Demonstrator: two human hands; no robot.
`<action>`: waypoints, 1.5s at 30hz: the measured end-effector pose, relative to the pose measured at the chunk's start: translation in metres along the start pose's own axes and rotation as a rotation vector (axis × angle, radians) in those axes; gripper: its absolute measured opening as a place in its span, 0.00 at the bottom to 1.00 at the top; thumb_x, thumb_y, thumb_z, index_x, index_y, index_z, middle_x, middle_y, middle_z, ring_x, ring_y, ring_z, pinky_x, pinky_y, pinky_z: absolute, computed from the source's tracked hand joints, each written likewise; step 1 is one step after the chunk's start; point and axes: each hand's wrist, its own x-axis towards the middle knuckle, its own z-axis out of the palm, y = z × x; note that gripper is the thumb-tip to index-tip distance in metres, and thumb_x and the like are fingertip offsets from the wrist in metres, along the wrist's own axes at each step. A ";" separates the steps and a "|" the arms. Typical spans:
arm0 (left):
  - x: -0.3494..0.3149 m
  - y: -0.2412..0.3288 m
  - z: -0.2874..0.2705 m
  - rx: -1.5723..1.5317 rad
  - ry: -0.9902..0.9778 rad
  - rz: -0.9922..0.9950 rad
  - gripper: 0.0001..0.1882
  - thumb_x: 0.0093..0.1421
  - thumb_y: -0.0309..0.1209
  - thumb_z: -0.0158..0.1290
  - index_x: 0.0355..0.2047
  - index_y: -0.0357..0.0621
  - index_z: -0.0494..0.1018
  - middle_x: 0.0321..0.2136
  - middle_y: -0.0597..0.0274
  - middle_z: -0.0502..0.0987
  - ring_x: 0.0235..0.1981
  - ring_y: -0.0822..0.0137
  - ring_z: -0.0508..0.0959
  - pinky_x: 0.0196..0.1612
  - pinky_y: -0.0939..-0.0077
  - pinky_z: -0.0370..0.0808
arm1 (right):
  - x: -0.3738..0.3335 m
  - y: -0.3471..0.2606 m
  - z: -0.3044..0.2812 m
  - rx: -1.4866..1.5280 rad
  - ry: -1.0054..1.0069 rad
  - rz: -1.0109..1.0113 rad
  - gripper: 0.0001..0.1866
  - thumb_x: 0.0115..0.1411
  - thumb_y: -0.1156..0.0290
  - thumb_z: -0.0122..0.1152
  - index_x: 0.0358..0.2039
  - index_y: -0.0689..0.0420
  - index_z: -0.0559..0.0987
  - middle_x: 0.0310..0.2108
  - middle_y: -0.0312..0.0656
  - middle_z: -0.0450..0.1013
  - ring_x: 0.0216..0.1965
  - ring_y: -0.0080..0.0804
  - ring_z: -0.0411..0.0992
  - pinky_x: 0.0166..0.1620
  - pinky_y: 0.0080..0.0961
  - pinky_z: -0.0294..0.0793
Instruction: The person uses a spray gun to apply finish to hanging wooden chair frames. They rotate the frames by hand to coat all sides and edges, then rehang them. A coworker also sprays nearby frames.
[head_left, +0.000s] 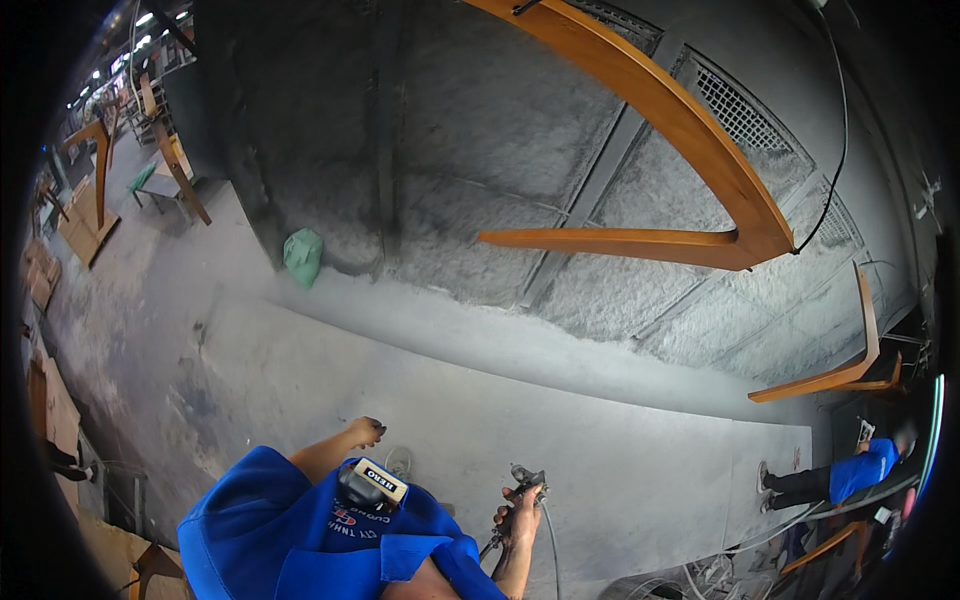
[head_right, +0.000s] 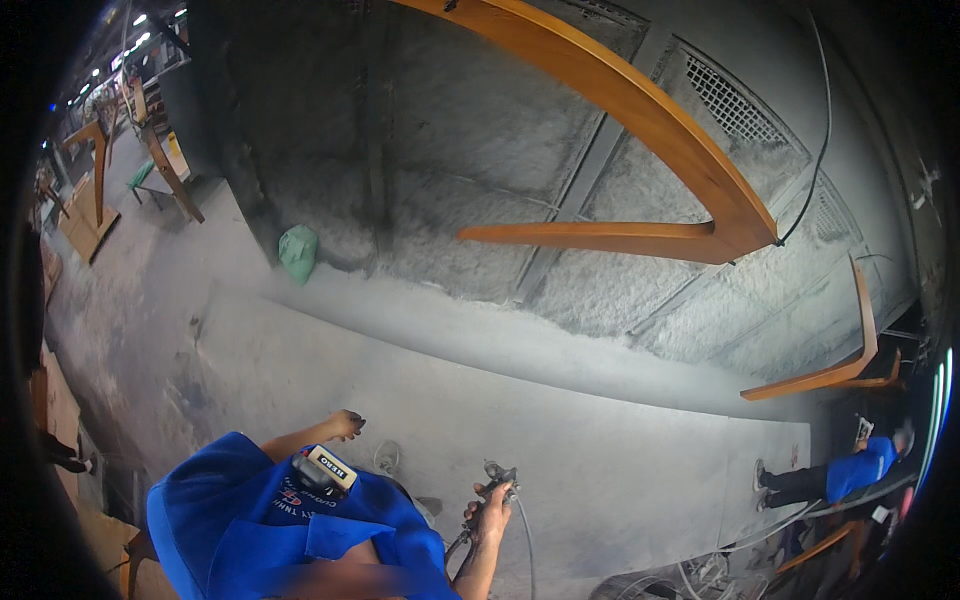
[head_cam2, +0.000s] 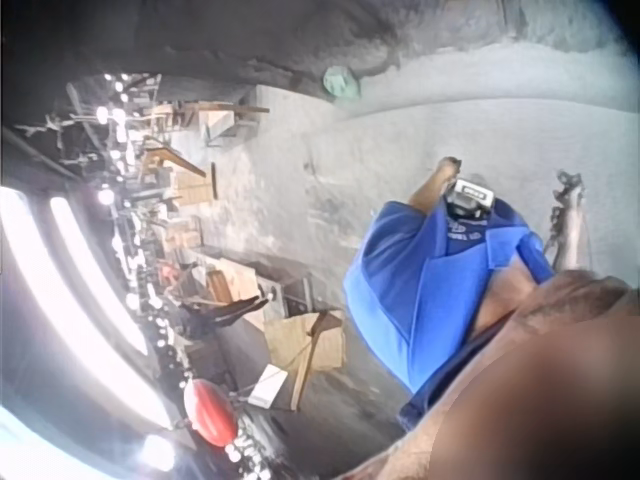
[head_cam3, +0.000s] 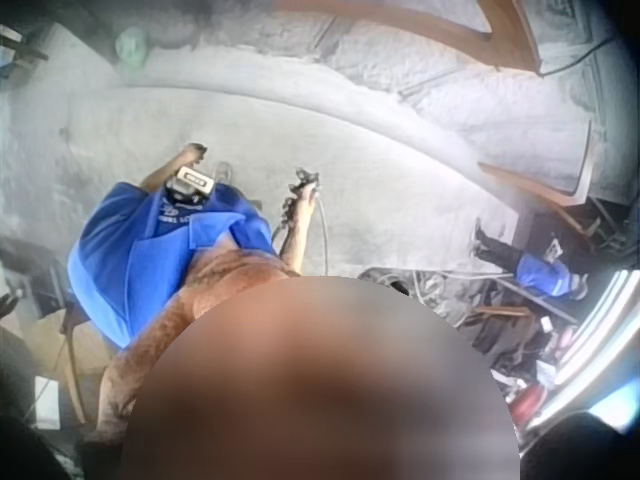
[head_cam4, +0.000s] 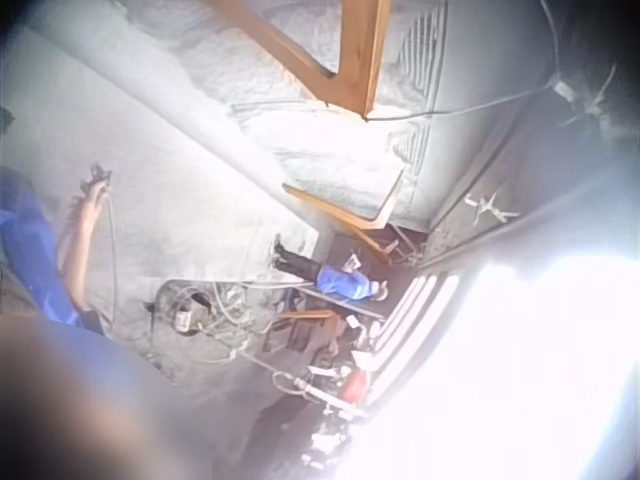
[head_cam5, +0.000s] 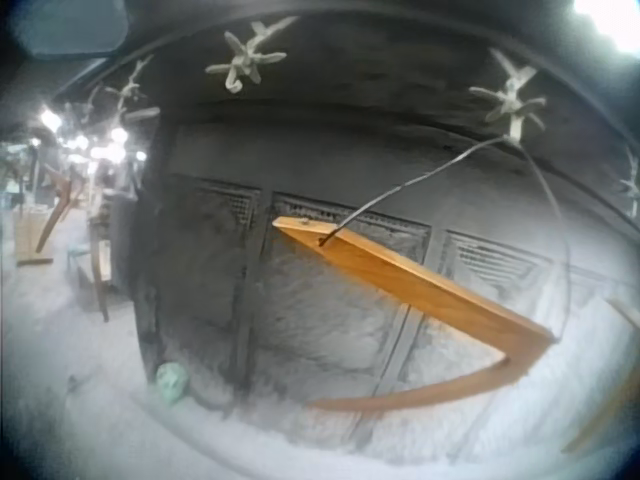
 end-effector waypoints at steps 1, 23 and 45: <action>-0.002 -0.001 0.003 0.006 -0.021 0.003 0.25 0.67 0.51 0.49 0.51 0.45 0.78 0.34 0.61 0.86 0.29 0.65 0.85 0.28 0.65 0.84 | -0.001 0.001 0.005 0.009 0.009 0.006 0.35 0.68 0.35 0.49 0.53 0.57 0.68 0.35 0.46 0.76 0.18 0.27 0.66 0.17 0.24 0.67; -0.191 0.373 -0.265 -0.387 1.148 1.454 0.22 0.64 0.19 0.52 0.59 0.35 0.71 0.54 0.49 0.78 0.59 0.55 0.76 0.62 0.63 0.70 | 0.022 -0.006 0.035 -0.135 0.170 -0.051 0.29 0.70 0.40 0.50 0.50 0.57 0.70 0.31 0.43 0.75 0.15 0.23 0.66 0.16 0.24 0.66; -0.365 0.591 -0.366 0.136 1.312 1.851 0.18 0.69 0.27 0.56 0.58 0.42 0.76 0.54 0.65 0.81 0.31 0.86 0.78 0.30 0.92 0.70 | -0.014 -0.074 0.032 -0.078 0.316 -0.468 0.25 0.75 0.48 0.45 0.46 0.60 0.73 0.27 0.40 0.78 0.13 0.18 0.65 0.15 0.21 0.61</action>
